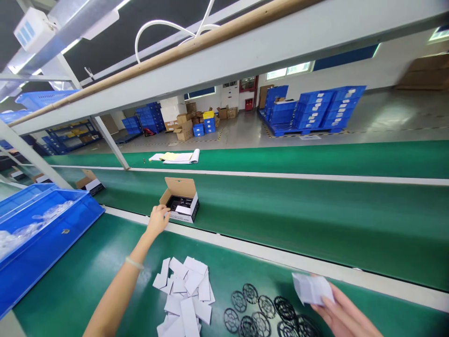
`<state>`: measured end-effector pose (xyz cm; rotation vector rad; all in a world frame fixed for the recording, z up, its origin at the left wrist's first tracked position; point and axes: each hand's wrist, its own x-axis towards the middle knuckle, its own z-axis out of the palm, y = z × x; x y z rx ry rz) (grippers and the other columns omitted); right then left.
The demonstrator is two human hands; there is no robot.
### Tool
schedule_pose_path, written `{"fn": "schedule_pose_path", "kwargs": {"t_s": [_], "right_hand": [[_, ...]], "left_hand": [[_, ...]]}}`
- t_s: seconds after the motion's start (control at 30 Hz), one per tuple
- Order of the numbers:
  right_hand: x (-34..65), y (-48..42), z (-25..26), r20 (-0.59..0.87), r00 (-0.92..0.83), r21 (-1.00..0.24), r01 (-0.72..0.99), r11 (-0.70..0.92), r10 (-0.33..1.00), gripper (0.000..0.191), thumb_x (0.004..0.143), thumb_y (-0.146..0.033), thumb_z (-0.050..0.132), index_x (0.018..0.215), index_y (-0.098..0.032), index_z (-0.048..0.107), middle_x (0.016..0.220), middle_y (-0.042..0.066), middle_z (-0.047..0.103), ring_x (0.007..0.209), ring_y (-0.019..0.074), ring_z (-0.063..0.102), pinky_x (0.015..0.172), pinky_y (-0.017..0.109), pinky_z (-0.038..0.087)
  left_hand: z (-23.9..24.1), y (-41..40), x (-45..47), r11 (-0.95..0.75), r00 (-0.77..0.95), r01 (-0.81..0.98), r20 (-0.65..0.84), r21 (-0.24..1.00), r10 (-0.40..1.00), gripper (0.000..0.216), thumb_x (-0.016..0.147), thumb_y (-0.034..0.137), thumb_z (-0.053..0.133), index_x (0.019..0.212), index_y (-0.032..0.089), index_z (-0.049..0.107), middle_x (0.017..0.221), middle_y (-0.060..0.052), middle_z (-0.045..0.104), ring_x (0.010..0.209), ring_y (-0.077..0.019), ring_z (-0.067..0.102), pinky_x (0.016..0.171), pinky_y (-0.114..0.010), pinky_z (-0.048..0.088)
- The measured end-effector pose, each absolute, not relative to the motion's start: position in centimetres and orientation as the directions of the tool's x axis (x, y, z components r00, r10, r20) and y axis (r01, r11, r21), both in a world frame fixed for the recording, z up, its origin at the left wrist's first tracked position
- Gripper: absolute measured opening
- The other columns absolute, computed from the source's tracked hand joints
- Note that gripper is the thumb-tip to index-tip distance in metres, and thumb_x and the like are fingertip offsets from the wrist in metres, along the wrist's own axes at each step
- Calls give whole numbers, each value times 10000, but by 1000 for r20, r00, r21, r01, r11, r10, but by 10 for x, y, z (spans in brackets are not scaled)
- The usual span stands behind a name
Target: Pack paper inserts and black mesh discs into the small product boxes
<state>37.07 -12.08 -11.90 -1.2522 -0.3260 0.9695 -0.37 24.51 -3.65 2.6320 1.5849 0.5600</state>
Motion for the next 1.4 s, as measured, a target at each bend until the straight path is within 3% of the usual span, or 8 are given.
{"fn": "schedule_pose_path", "kwargs": {"t_s": [0.1, 0.23, 0.43, 0.67, 0.97, 1.17, 1.27, 1.4], "right_hand": [[357, -59, -51, -11, 440, -999, -53, 13, 898, 587, 745, -565, 694, 1200, -214, 574, 1209, 104, 592, 1069, 291, 571, 859, 309, 531], [317, 47, 7, 338, 54, -902, 304, 307, 940, 351, 887, -405, 502, 1177, -208, 522, 1140, 79, 602, 997, 248, 581, 879, 349, 490], [232, 191, 30, 184, -116, -540, 818, 199, 976, 259, 900, -128, 482, 1147, -204, 459, 1059, 51, 621, 931, 239, 587, 777, 319, 450], [198, 255, -9, -37, 0, -390, 921, -15, 999, 199, 942, -185, 528, 1135, -141, 518, 1019, 103, 618, 893, 259, 596, 738, 367, 476], [214, 232, -17, -25, -88, -208, 975, 81, 996, 127, 887, -129, 589, 996, -94, 643, 1166, 156, 532, 1091, 309, 473, 917, 438, 396], [268, 135, 11, 81, -233, -287, 926, 247, 969, 311, 905, -57, 437, 1130, -150, 631, 1140, 110, 581, 1039, 252, 526, 909, 339, 404], [312, 59, -1, 133, -325, -503, 792, 346, 936, 278, 928, -134, 409, 1084, -176, 635, 1080, 67, 627, 987, 217, 570, 872, 317, 442], [373, -37, -37, 103, -192, -567, 795, 216, 976, 268, 915, -233, 424, 1070, -200, 641, 1062, 84, 643, 977, 271, 582, 871, 426, 459]], "left_hand": [[-53, 204, -44, -523, 449, 819, 302, 238, 841, 292, 874, 275, 440, 973, 149, 684, 1057, -120, 634, 1010, -263, 540, 958, -432, 442], [-80, 161, -77, -529, 457, 795, 279, 297, 844, 313, 883, 320, 422, 947, 164, 686, 1028, -116, 652, 958, -251, 591, 889, -439, 503], [-99, 134, -87, -460, 392, 753, 240, 470, 888, 273, 870, 346, 466, 994, 222, 675, 1144, -116, 632, 1099, -279, 555, 967, -500, 460], [-98, 126, -85, -434, 396, 716, 194, 547, 897, 299, 863, 342, 479, 1065, 207, 653, 1239, -148, 585, 1195, -304, 492, 1013, -532, 413], [-66, 105, -43, -473, 524, 609, 124, 637, 842, 306, 869, 320, 497, 1133, 227, 620, 1285, -123, 557, 1217, -280, 470, 1036, -480, 390], [-47, 100, 11, -646, 825, 441, 2, 623, 565, 442, 785, 224, 584, 1225, 270, 573, 1262, -98, 569, 1183, -292, 476, 1013, -477, 390], [-42, 103, 31, -727, 877, 460, -135, 510, 460, 488, 725, 144, 533, 1204, 222, 579, 1135, -116, 603, 1060, -302, 529, 932, -472, 435], [-32, 105, 45, -775, 878, 477, -184, 414, 442, 388, 677, 104, 481, 1017, 200, 642, 979, -97, 604, 944, -277, 544, 857, -416, 452]]}}
